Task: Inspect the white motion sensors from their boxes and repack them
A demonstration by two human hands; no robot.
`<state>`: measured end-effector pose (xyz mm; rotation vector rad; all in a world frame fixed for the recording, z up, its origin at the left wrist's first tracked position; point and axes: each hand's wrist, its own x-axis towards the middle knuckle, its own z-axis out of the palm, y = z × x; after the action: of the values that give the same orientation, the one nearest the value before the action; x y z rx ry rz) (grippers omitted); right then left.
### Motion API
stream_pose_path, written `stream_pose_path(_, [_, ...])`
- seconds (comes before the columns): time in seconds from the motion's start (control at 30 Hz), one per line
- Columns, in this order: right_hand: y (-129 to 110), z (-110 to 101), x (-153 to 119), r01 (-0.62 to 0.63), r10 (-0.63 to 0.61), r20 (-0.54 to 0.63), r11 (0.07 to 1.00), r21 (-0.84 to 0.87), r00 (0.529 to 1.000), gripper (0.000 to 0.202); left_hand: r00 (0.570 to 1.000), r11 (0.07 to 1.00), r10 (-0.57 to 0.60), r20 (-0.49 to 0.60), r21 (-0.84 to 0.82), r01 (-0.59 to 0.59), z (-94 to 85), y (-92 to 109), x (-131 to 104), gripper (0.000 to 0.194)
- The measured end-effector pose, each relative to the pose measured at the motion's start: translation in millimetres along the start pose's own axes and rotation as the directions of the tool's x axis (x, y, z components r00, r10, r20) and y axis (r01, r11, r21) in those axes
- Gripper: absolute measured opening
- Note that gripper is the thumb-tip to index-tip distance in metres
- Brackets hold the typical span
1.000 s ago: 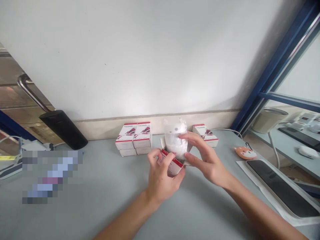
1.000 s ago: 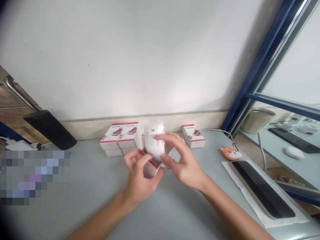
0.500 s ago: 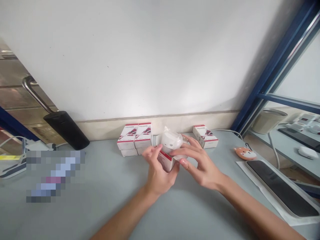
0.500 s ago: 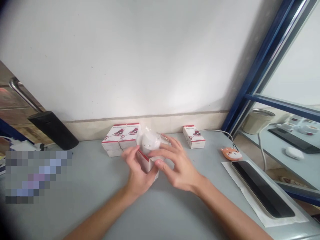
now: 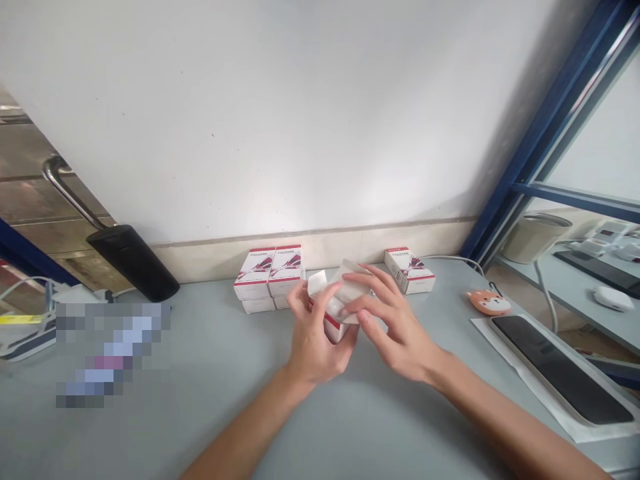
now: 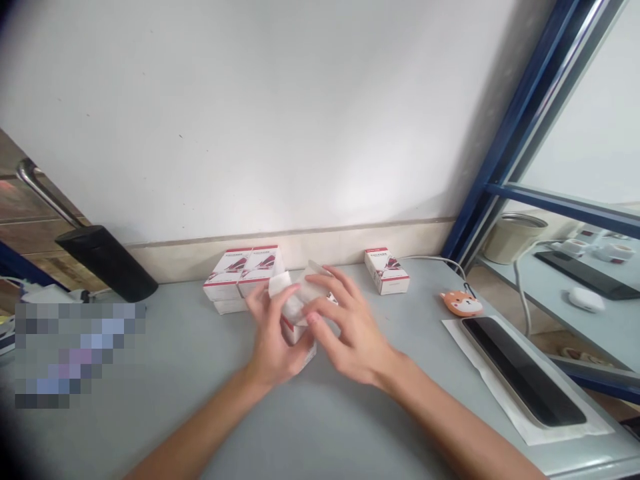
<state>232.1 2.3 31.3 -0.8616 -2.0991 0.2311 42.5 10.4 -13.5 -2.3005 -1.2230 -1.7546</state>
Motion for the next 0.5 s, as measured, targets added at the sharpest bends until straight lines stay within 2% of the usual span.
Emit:
stream_pose_path(0.07, [-1, 0, -1, 0.053, -0.053, -0.002, 0.998, -0.026, 0.999, 0.025, 0.996, 0.999, -0.047, 0.077, -0.016, 0.049, -4.3, 0, 4, 0.038])
stream_pose_path(0.1, [0, 1, -1, 0.079, -0.081, -0.042, 0.996, -0.042, 0.996, 0.029, 0.997, 0.999, -0.05, 0.066, -0.003, 0.051, -5.4, 0, 5, 0.03])
stream_pose_path(0.2, [10, 2, 2, 0.072, -0.094, -0.28, 0.994, -0.086, 0.956, 0.039, 0.991, 0.994, -0.013, -0.136, 0.107, 0.028, -4.3, -2, 8, 0.025])
stream_pose_path(0.27, [21, 4, 4, -0.024, -0.019, -0.345, 0.993, -0.119, 0.938, 0.033, 0.967, 0.983, -0.062, -0.246, 0.15, 0.102, -1.4, -4, 8, 0.03])
stream_pose_path(0.33, [35, 10, 4, -0.13, 0.074, -0.256, 0.968, -0.213, 0.964, 0.024, 0.962, 0.968, -0.175, -0.211, 0.139, 0.207, 0.1, -2, 8, 0.038])
stream_pose_path(0.4, [48, 18, 1, -0.164, 0.135, -0.105, 0.923, -0.347, 0.985, 0.023, 0.965, 0.959, -0.254, -0.065, 0.115, 0.26, -2.0, 4, 11, 0.047])
stream_pose_path(0.5, [64, 31, -5, -0.135, 0.185, 0.07, 0.884, -0.447, 0.98, 0.024, 0.959, 0.969, -0.237, 0.154, 0.109, 0.222, -13.2, 17, 22, 0.045])
